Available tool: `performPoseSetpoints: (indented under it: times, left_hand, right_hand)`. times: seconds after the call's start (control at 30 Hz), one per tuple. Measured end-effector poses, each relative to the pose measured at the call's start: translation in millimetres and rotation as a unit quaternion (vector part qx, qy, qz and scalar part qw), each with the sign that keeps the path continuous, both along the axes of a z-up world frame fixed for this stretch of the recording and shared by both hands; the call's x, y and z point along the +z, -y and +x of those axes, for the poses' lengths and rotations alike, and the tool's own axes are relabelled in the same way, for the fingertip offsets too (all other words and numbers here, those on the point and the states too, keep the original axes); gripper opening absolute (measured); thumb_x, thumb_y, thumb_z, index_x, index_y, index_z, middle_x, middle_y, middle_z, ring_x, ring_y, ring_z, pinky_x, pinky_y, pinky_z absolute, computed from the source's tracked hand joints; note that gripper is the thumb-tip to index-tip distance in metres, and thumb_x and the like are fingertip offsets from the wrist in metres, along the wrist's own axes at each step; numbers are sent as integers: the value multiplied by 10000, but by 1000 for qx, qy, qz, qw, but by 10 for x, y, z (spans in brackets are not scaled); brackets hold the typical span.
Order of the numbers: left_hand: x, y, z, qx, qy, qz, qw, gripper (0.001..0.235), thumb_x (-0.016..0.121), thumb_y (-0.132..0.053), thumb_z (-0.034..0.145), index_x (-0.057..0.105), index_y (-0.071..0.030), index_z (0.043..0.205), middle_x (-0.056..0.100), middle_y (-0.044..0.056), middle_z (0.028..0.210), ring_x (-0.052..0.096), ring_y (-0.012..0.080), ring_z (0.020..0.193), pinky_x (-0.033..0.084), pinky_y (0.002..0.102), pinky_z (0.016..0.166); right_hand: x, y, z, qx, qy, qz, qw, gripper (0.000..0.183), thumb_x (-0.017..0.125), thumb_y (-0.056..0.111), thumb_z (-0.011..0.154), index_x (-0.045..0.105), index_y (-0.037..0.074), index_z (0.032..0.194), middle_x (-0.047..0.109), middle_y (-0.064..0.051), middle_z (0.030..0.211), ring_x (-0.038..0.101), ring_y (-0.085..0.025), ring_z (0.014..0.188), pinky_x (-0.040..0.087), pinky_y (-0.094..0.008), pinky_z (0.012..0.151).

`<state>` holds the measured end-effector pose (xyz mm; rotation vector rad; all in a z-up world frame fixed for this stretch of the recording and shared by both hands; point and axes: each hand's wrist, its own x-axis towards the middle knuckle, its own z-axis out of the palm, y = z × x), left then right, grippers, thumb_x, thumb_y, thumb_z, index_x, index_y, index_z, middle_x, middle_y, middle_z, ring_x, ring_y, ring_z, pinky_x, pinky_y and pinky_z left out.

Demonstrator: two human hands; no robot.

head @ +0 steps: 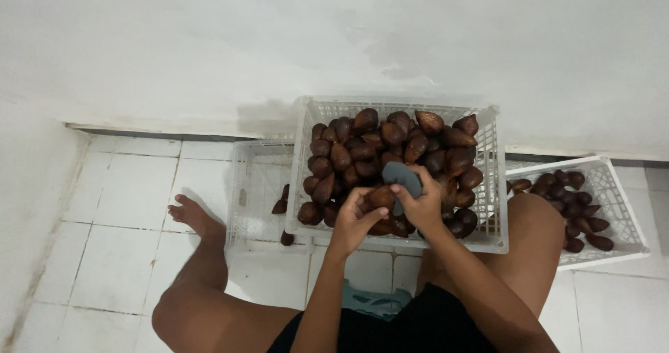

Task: The person sits on the floor and wipes dark brown fruits with a gray cloth. They pick up fruits from a white plastic crate, rub them with the cloth, and place them into a second crate to the right.

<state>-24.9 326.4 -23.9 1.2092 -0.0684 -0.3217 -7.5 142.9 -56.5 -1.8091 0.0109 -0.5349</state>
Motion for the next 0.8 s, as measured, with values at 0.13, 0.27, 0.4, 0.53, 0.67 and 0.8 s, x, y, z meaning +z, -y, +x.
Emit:
performPoseSetpoints:
  times: [0.13, 0.27, 0.4, 0.53, 0.67, 0.8]
  left_hand:
    - [-65, 29, 23, 9, -2, -7, 1000, 408, 815, -37, 863, 619, 29, 1215, 690, 227, 1038, 713, 284, 901, 616, 438, 832]
    - [-13, 18, 21, 10, -6, -15, 1000, 383, 795, -15, 874, 605, 42, 1201, 674, 214, 1008, 692, 273, 868, 624, 452, 812]
    - [-321, 19, 11, -2, -16, -23, 1000, 343, 798, -6, 879, 603, 40, 1158, 686, 195, 976, 691, 247, 838, 637, 435, 786]
    - [-161, 20, -28, -4, -4, -21, 1000, 342, 790, 38, 860, 606, 46, 1148, 697, 210, 954, 699, 248, 830, 636, 447, 767]
    - [-95, 21, 16, -18, -17, 38, 999, 411, 840, -33, 834, 639, 18, 1190, 721, 199, 1001, 710, 247, 889, 626, 429, 817]
    - [7, 17, 11, -12, -37, 8, 999, 364, 795, -46, 891, 636, 34, 1208, 717, 239, 1032, 716, 263, 875, 626, 454, 832]
  right_hand:
    - [-36, 111, 24, -47, -8, 24, 999, 298, 794, 341, 928, 701, 103, 1082, 602, -39, 694, 535, -143, 657, 440, -295, 585]
    - [-16, 88, -14, 15, -52, 67, 996, 462, 704, 428, 967, 653, 91, 1279, 676, -142, 980, 592, -215, 911, 486, -390, 817]
    - [-246, -11, -14, 127, -99, 134, 978, 455, 687, 398, 965, 681, 98, 1307, 739, -124, 1090, 652, -208, 1029, 516, -412, 929]
    - [-48, 18, -13, 117, -96, 96, 984, 381, 782, 266, 914, 701, 91, 1242, 736, -99, 1003, 649, -175, 936, 532, -387, 878]
    - [-25, 114, 13, 10, -93, 51, 994, 430, 886, 181, 816, 707, 105, 1200, 719, -102, 925, 646, -196, 840, 531, -377, 802]
    - [-86, 236, 37, -54, -73, 87, 992, 366, 788, 292, 937, 676, 121, 1240, 670, -55, 942, 591, -159, 872, 507, -338, 797]
